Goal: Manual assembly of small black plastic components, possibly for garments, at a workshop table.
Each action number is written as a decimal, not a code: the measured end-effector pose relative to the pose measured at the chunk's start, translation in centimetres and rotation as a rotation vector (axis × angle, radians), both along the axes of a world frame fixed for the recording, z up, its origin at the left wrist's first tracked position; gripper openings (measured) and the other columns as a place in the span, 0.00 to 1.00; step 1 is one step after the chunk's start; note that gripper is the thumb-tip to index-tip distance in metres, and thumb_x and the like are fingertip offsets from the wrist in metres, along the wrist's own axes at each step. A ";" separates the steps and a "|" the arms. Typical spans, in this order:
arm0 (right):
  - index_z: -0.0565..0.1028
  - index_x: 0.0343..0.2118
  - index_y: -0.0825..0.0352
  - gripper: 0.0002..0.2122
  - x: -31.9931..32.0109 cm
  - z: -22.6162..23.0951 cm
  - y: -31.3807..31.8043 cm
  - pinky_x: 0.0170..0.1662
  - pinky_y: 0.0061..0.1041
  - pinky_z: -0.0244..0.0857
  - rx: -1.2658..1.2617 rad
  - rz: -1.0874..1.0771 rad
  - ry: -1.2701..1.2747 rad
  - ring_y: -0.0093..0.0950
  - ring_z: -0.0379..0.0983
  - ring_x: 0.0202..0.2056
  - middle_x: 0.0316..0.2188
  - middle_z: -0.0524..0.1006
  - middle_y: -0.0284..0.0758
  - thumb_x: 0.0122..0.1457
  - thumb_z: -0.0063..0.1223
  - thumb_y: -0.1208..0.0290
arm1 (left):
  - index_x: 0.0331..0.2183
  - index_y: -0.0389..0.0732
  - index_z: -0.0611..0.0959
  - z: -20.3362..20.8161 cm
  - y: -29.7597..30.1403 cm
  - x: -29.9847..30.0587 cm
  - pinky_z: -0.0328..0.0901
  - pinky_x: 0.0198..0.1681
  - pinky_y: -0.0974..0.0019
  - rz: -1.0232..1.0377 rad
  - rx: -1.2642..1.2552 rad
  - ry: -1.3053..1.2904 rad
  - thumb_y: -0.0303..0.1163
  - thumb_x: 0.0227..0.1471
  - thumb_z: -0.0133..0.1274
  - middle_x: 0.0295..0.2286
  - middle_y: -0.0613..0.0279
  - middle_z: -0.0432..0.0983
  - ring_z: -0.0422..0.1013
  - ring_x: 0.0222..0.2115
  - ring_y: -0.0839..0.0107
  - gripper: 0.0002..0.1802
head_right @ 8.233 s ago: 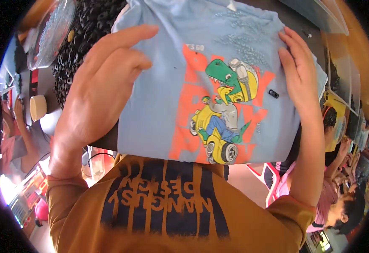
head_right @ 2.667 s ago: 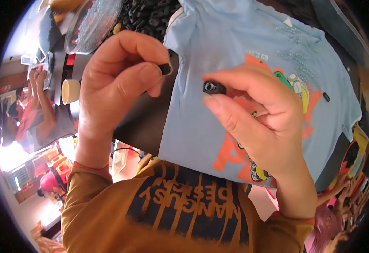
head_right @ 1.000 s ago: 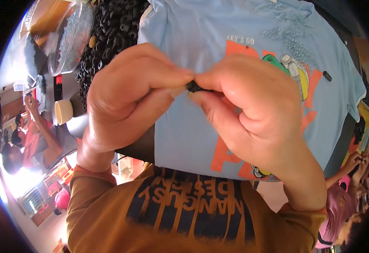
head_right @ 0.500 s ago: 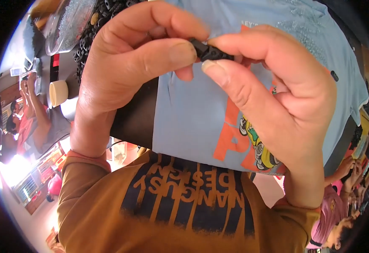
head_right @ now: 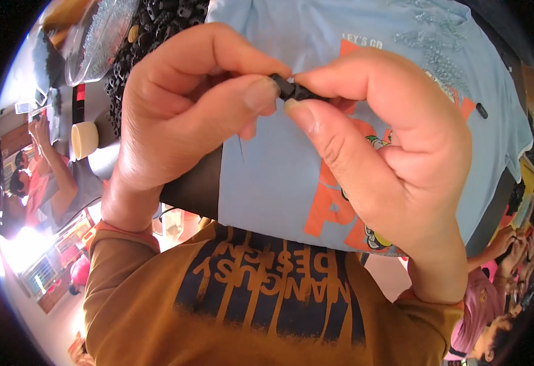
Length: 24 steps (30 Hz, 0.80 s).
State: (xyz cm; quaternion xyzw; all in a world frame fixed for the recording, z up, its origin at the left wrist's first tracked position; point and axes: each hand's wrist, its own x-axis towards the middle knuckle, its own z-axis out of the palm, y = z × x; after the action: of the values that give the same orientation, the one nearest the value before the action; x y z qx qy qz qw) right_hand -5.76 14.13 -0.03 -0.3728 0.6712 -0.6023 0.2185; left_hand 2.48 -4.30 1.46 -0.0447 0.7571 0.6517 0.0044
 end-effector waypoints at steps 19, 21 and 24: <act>0.72 0.38 0.77 0.10 0.8 0.3 0.8 0.36 0.17 0.62 0.046 -0.061 0.419 0.21 0.68 0.32 0.32 0.73 0.37 0.52 0.52 0.86 | 0.37 0.30 0.77 -0.8 0.4 0.0 0.62 0.24 0.80 -0.121 -0.368 0.334 0.18 0.50 0.50 0.26 0.63 0.71 0.67 0.22 0.83 0.09; 0.72 0.38 0.77 0.10 0.8 0.5 0.9 0.36 0.17 0.63 0.070 -0.066 0.436 0.21 0.69 0.32 0.33 0.73 0.37 0.52 0.52 0.86 | 0.37 0.30 0.77 -0.9 0.4 -0.1 0.62 0.24 0.79 -0.106 -0.398 0.363 0.17 0.49 0.49 0.26 0.63 0.71 0.67 0.22 0.82 0.10; 0.73 0.37 0.76 0.09 1.2 0.3 0.4 0.37 0.17 0.63 0.002 -0.131 -0.041 0.20 0.70 0.31 0.32 0.74 0.36 0.52 0.53 0.84 | 0.37 0.30 0.77 -1.6 0.5 -0.3 0.62 0.24 0.78 -0.066 -0.426 0.446 0.15 0.46 0.50 0.24 0.62 0.71 0.67 0.22 0.80 0.12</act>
State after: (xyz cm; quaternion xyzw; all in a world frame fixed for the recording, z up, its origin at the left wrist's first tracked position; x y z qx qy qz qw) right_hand -4.53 14.51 0.25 -0.3153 0.6904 -0.6220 0.1926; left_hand 2.16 -3.77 -0.17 0.1240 0.8600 0.4716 -0.1502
